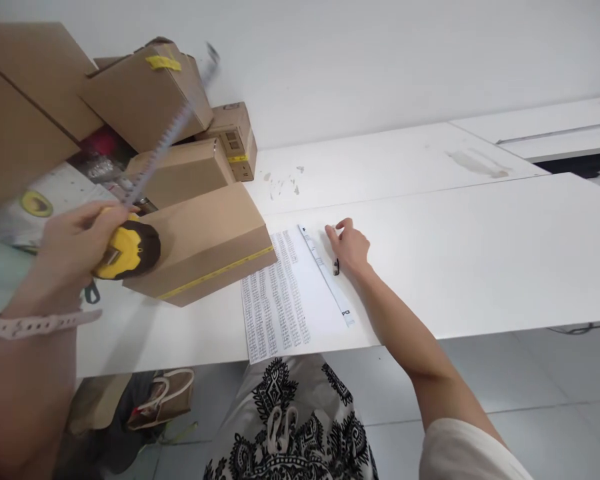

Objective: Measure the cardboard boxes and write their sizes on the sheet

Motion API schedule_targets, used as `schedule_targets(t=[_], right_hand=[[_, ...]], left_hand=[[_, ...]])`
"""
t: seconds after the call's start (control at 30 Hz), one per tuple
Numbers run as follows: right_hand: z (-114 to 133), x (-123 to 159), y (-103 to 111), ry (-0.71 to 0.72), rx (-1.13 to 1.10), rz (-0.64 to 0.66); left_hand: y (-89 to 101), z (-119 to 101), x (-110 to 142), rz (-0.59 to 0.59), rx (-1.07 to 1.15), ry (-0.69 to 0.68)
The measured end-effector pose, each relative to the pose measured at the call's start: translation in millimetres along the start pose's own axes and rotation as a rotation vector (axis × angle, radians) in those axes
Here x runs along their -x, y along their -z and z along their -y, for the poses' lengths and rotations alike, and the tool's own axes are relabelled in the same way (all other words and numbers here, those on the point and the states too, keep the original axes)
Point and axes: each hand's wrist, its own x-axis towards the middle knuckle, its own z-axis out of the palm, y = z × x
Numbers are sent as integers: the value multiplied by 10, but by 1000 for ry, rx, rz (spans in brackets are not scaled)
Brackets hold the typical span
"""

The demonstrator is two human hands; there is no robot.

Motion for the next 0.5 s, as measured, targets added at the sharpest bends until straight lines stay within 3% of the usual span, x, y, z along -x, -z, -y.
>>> schedule_targets(t=[0.13, 0.33, 0.43, 0.5], right_hand=[[25, 24, -35, 56, 226, 154], [-3, 16, 1, 185, 301, 247], [-77, -8, 21, 217, 134, 211], [-103, -27, 54, 160, -147, 179]], left_hand=[[-227, -33, -191, 173, -312, 99], [-350, 25, -438, 308, -337, 220], [-421, -2, -478, 399, -291, 308], [-462, -35, -465, 394, -291, 334]])
